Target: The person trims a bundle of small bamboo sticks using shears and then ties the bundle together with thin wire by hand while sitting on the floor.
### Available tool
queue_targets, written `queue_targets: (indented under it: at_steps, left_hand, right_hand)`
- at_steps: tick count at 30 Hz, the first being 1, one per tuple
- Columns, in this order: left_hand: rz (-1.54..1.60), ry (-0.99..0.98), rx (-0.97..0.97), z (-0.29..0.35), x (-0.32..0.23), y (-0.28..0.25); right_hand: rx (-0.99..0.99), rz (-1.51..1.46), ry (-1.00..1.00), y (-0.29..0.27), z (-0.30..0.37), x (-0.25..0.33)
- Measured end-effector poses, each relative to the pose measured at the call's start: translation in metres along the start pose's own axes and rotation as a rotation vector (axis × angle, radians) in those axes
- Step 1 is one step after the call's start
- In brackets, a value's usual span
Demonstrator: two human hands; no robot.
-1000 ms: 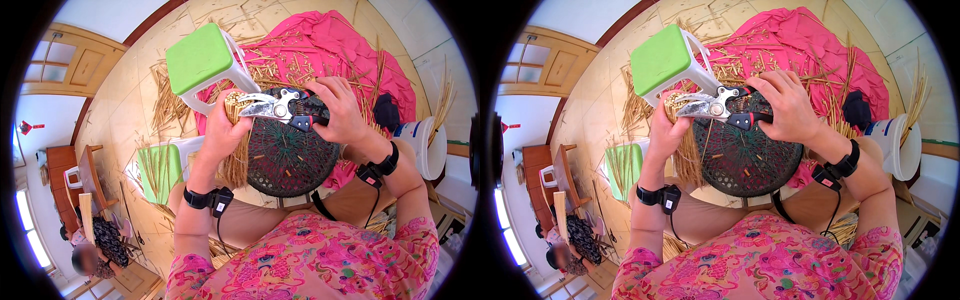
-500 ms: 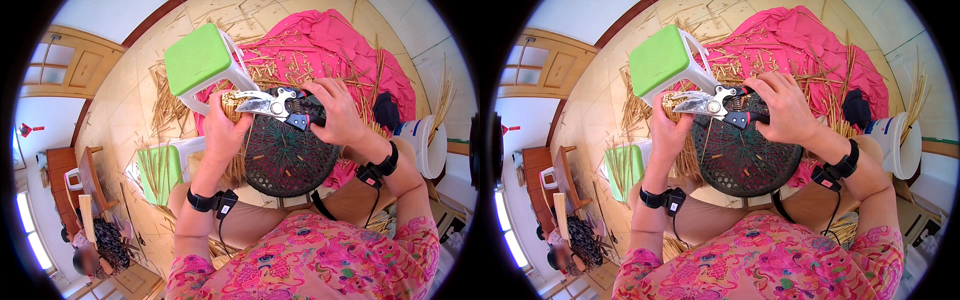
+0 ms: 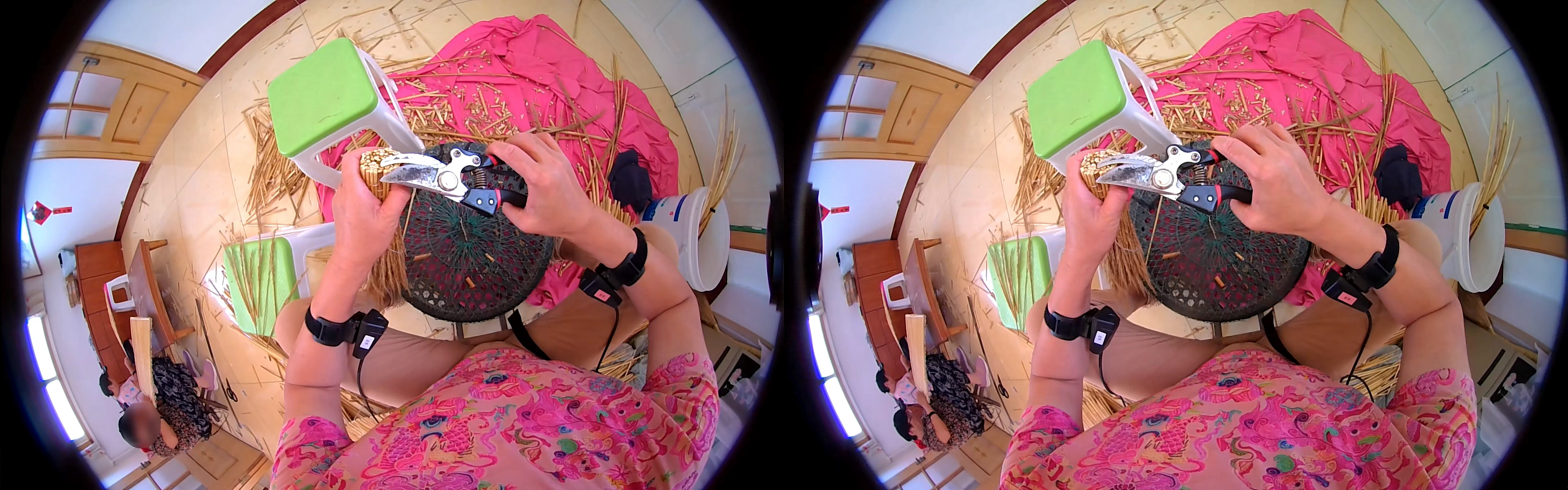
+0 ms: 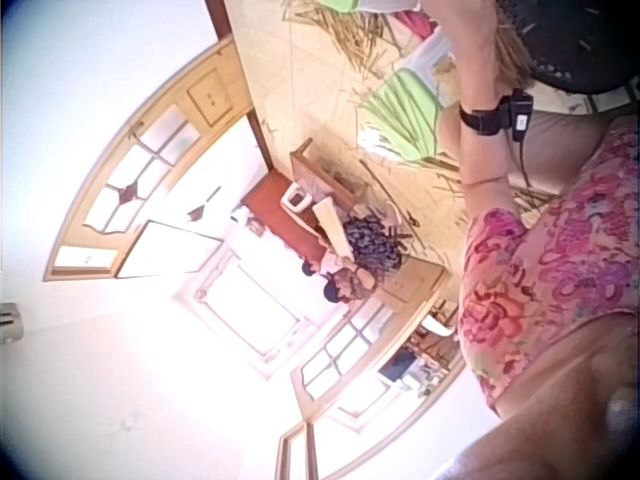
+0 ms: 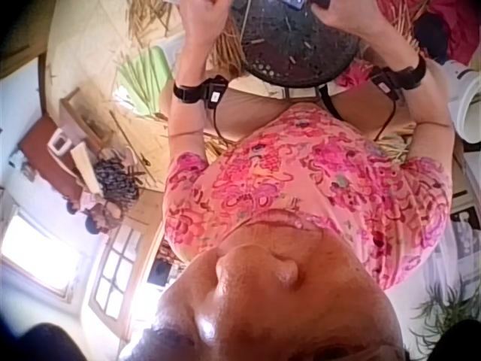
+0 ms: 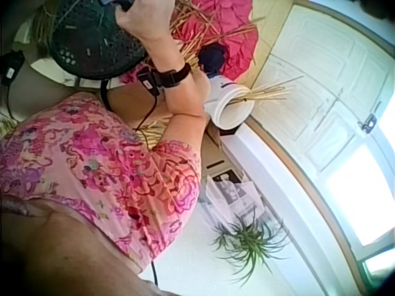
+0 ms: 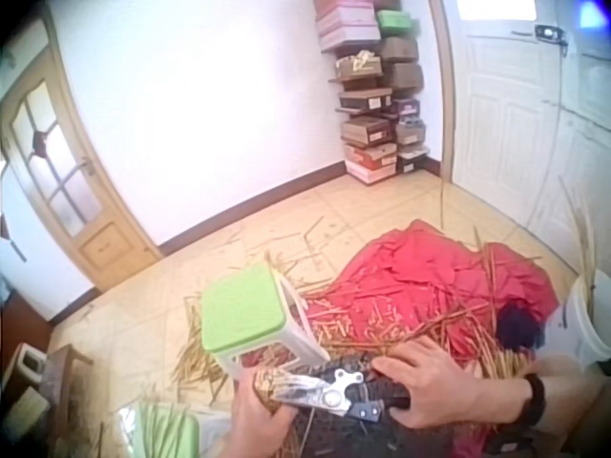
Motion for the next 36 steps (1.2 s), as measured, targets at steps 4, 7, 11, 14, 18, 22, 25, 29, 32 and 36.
queue_targets:
  at_steps: [4, 7, 11, 14, 18, 22, 25, 29, 32, 36]
  left_hand:
    - [-0.015, 0.027, 0.009, 0.000, 0.001, -0.001]
    - [-0.045, 0.018, 0.016, 0.000, 0.001, -0.003]
    - [-0.062, 0.012, 0.036, 0.000, 0.000, -0.003]
    - [-0.073, 0.075, 0.039, -0.001, 0.000, -0.002]
    - [-0.019, 0.026, 0.071, -0.002, 0.002, -0.001]
    - [0.027, 0.021, 0.115, -0.002, 0.002, 0.004]
    - [-0.084, 0.152, 0.138, 0.000, 0.000, 0.011]
    - [0.240, -0.106, 0.113, -0.001, 0.000, 0.006]
    - [0.352, -0.200, 0.155, -0.002, -0.002, 0.000]
    - [0.648, -0.274, 0.172, -0.006, -0.003, -0.004]
  right_hand:
    - [0.034, -0.051, 0.003, 0.002, 0.001, -0.001]
    - [0.065, -0.084, 0.011, 0.003, 0.000, -0.002]
    - [0.071, -0.111, 0.025, 0.003, -0.001, 0.000]
    - [0.095, -0.105, 0.027, 0.002, 0.000, -0.001]
    - [0.037, -0.086, -0.010, 0.005, -0.001, -0.004]
    - [0.158, -0.111, 0.005, 0.010, 0.004, -0.005]
    - [0.162, -0.220, 0.073, 0.017, 0.008, -0.004]
    - [0.159, -0.595, 0.350, 0.023, 0.008, -0.013]
    - [0.245, -0.920, 0.558, 0.025, 0.007, -0.020]
    - [0.302, -1.253, 0.774, 0.024, 0.010, -0.022]
Point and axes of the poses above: each hand's wrist, its own z-axis away from the middle knuckle, its own y-axis out of the palm, x = y × z, the point moved 1 cm from there along -z, towards the middle knuckle, and after that the axes turned 9 degrees about z, right-handed, at the moved point
